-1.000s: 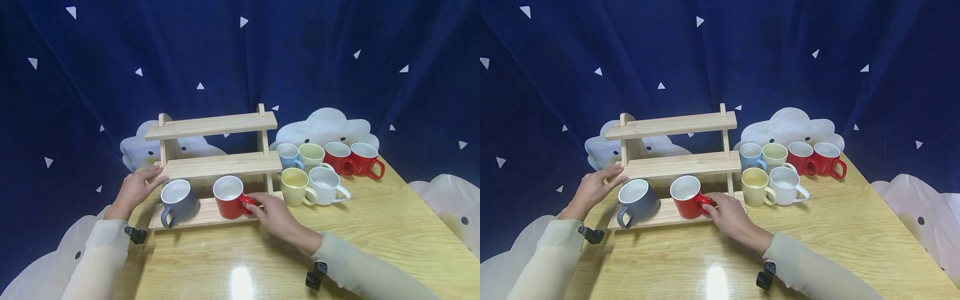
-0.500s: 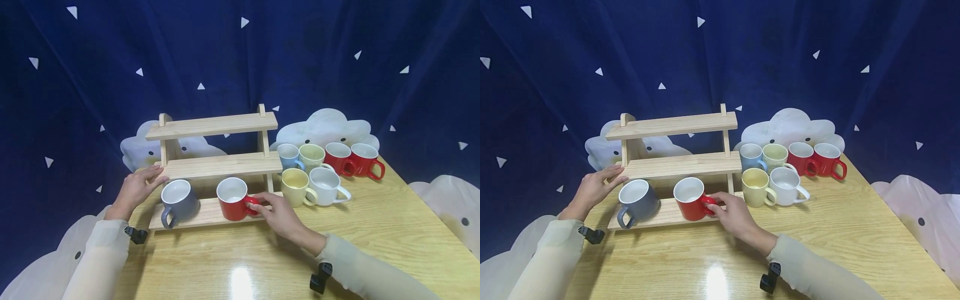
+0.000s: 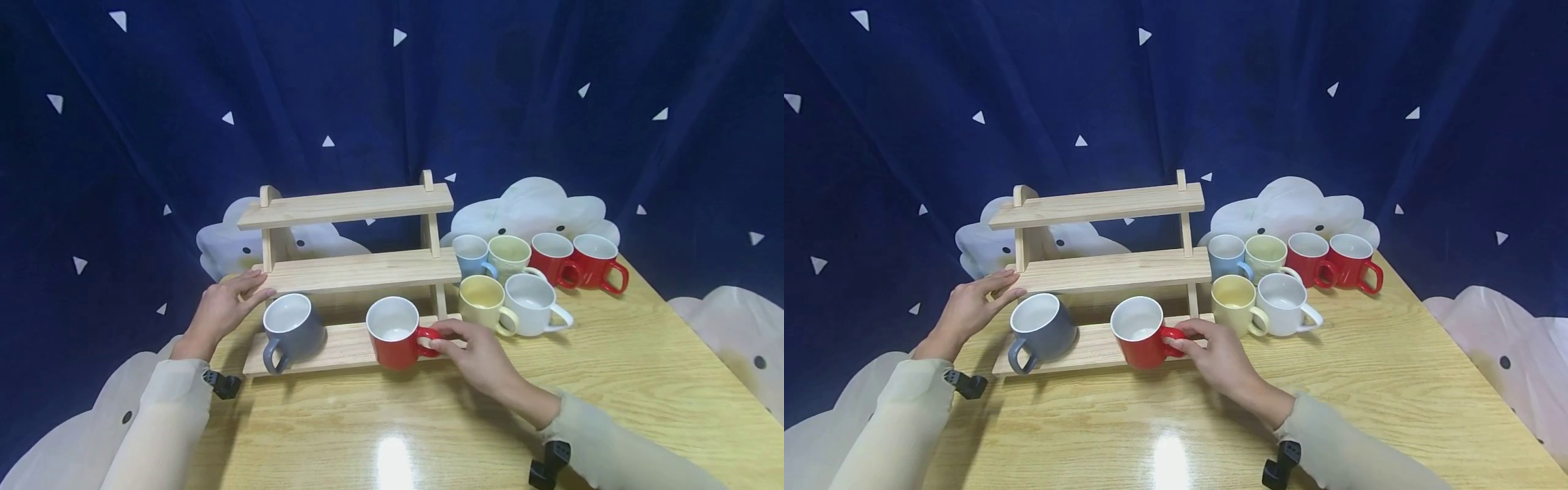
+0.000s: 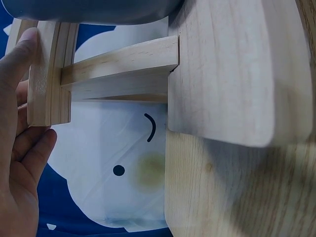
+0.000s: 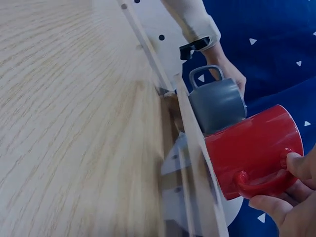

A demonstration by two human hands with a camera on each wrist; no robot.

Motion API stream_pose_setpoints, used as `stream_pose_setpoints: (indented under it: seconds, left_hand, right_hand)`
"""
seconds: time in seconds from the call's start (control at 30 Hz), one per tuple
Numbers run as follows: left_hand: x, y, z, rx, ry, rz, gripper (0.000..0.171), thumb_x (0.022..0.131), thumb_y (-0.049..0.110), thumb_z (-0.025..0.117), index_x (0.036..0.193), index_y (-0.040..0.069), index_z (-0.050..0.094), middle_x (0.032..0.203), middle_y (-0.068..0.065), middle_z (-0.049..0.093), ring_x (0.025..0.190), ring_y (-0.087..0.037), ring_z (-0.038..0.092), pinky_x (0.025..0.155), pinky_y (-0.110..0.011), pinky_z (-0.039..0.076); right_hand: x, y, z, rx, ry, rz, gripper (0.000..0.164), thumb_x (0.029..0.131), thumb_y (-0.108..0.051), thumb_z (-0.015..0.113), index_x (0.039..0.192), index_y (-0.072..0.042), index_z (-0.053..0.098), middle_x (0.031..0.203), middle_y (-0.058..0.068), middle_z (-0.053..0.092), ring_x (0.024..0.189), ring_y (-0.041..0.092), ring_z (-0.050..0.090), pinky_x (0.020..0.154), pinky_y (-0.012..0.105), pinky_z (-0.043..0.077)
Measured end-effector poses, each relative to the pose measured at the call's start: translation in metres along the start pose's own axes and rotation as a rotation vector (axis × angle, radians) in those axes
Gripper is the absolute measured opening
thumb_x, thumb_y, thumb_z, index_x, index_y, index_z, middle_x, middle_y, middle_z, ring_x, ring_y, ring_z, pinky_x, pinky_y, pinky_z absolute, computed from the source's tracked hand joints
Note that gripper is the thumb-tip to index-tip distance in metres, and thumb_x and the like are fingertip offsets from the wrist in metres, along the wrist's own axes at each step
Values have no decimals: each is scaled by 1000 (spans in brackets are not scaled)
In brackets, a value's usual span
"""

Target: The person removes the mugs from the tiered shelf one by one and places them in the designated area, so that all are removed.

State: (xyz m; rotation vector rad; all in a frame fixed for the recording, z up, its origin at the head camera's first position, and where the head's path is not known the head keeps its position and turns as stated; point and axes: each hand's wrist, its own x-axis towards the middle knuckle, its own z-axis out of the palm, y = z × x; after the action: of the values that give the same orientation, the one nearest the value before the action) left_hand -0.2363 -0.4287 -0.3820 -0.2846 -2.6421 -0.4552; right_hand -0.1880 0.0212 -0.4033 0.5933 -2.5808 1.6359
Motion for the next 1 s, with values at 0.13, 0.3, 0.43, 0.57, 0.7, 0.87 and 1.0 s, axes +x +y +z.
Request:
stream_pose_setpoints:
  seconds: [0.13,0.3,0.43,0.57,0.7,0.87,1.0]
  left_hand:
    - [0,0,0,2,-2,-2,54,89,44,69,126,6,66,135,-14,57,123,-42,52,99,-62,38]
    - [1,0,-1,0,-3,1,53,89,45,69,127,7,66,135,-14,57,123,-42,52,99,-63,38]
    - [1,0,-1,-4,-4,6,52,90,44,69,126,7,66,135,-13,57,123,-42,52,99,-62,38]
    - [2,0,-2,-6,-2,8,52,90,44,69,126,6,66,134,-13,58,123,-42,53,99,-62,38]
    - [1,1,-3,-4,-4,6,52,90,44,69,126,6,66,134,-13,58,122,-42,53,99,-62,38]
    - [1,1,-2,-7,-6,5,52,90,44,69,126,6,66,135,-13,57,123,-42,53,99,-62,38]
    - [1,0,-2,-4,-11,1,53,90,45,69,126,6,66,135,-14,57,123,-42,52,100,-62,38]
  right_hand:
    - [-4,-4,-10,-12,13,-18,20,85,-12,77,105,-11,74,101,-2,72,93,14,66,81,35,55]
    - [-8,-7,-24,-26,25,-39,20,87,-11,75,106,-9,74,100,-2,73,91,15,65,80,33,55]
    - [-11,-7,-37,-38,44,-29,21,87,-11,75,107,-6,73,100,1,73,92,16,65,78,28,55]
    - [-14,-8,-52,-68,65,-10,24,88,-12,74,111,-5,72,96,3,73,91,17,65,77,25,54]
    - [-17,-7,-66,-42,68,16,26,89,-10,73,113,-3,70,100,8,73,90,19,68,77,23,56]
    - [-22,-6,-86,-14,85,53,28,90,-11,72,115,1,68,102,14,71,86,18,70,77,26,58]
    - [-28,-5,-103,-68,119,47,30,91,-14,71,117,0,67,101,14,72,85,10,68,75,22,57]
